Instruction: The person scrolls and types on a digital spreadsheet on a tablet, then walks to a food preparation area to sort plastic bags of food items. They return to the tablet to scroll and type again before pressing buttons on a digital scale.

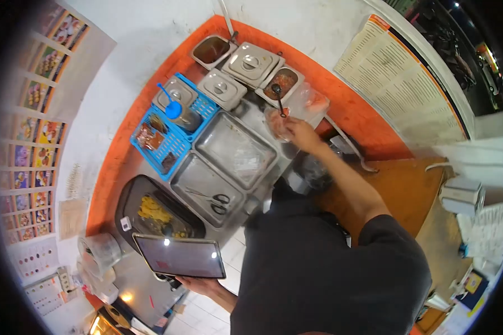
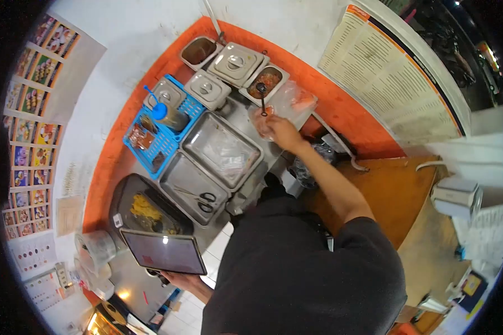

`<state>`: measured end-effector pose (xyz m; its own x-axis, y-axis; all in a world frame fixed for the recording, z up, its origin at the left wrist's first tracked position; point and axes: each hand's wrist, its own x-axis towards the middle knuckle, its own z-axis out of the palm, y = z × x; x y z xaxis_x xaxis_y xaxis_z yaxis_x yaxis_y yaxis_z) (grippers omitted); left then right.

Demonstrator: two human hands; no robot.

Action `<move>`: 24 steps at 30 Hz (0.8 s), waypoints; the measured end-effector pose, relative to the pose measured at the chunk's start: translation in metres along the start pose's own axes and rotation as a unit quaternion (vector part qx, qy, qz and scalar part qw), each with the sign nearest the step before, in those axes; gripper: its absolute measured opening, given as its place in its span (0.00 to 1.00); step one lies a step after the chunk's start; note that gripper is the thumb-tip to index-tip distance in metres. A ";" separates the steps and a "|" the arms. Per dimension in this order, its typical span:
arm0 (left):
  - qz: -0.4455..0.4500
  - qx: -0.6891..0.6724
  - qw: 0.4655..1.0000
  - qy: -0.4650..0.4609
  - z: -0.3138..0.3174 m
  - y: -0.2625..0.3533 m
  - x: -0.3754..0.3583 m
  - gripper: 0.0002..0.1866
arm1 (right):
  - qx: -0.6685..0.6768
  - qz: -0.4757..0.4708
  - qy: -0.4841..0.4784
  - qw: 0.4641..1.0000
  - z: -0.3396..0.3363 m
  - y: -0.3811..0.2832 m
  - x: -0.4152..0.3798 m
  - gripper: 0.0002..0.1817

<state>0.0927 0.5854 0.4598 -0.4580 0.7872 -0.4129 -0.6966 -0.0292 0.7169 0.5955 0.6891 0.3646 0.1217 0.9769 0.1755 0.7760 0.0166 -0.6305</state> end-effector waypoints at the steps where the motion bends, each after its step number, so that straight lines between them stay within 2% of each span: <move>1: -0.030 -0.006 1.000 0.000 0.003 -0.004 -0.006 0.31 | 0.015 -0.006 0.027 0.999 0.012 -0.001 -0.004 0.10; 3: -0.013 0.018 1.000 0.015 0.012 -0.013 -0.016 0.31 | 0.040 -0.007 0.052 0.998 0.024 0.003 -0.013 0.10; 5: 0.003 0.038 0.999 0.028 0.040 -0.022 -0.027 0.31 | 0.083 0.009 -0.011 0.996 0.026 0.006 -0.017 0.10; 8: -0.002 0.048 0.999 0.009 0.048 -0.032 -0.027 0.31 | 0.100 -0.028 -0.014 0.994 0.001 0.022 -0.018 0.10; 10: -0.020 0.044 0.999 0.015 0.053 -0.036 -0.025 0.29 | 0.100 -0.015 -0.028 0.994 -0.021 0.037 -0.014 0.10; 11: -0.013 0.055 0.998 0.025 0.063 -0.039 -0.027 0.29 | -0.012 0.085 -0.097 0.992 -0.034 0.042 -0.011 0.10; 12: -0.006 0.065 0.997 0.035 0.072 -0.042 -0.029 0.29 | -0.125 0.182 -0.165 0.961 -0.043 0.047 -0.009 0.09; 13: 0.000 0.068 0.997 0.032 0.077 -0.044 -0.030 0.28 | -0.123 0.181 -0.167 0.961 -0.047 0.054 -0.008 0.09; 15: -0.005 0.059 0.998 0.022 0.082 -0.048 -0.031 0.28 | -0.198 0.226 -0.008 0.954 -0.054 0.064 -0.002 0.10; 19: -0.031 0.029 0.999 0.008 0.085 -0.054 -0.030 0.28 | -0.175 0.228 -0.068 0.956 -0.051 0.071 0.032 0.09; 21: -0.041 0.032 0.999 0.000 0.088 -0.058 -0.028 0.27 | -0.173 0.034 -0.072 0.982 -0.022 0.086 0.041 0.09; 22: -0.052 0.034 0.998 -0.009 0.091 -0.060 -0.029 0.27 | -0.173 0.033 -0.075 0.982 -0.021 0.088 0.040 0.09; 24: -0.047 0.035 0.998 0.007 0.094 -0.061 -0.031 0.28 | -0.275 0.144 -0.223 0.924 -0.023 0.084 0.043 0.11</move>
<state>0.2016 0.6210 0.4817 -0.4011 0.7757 -0.4872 -0.6966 0.0871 0.7122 0.6806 0.7276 0.3364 0.1991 0.9167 -0.3465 0.9635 -0.2478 -0.1018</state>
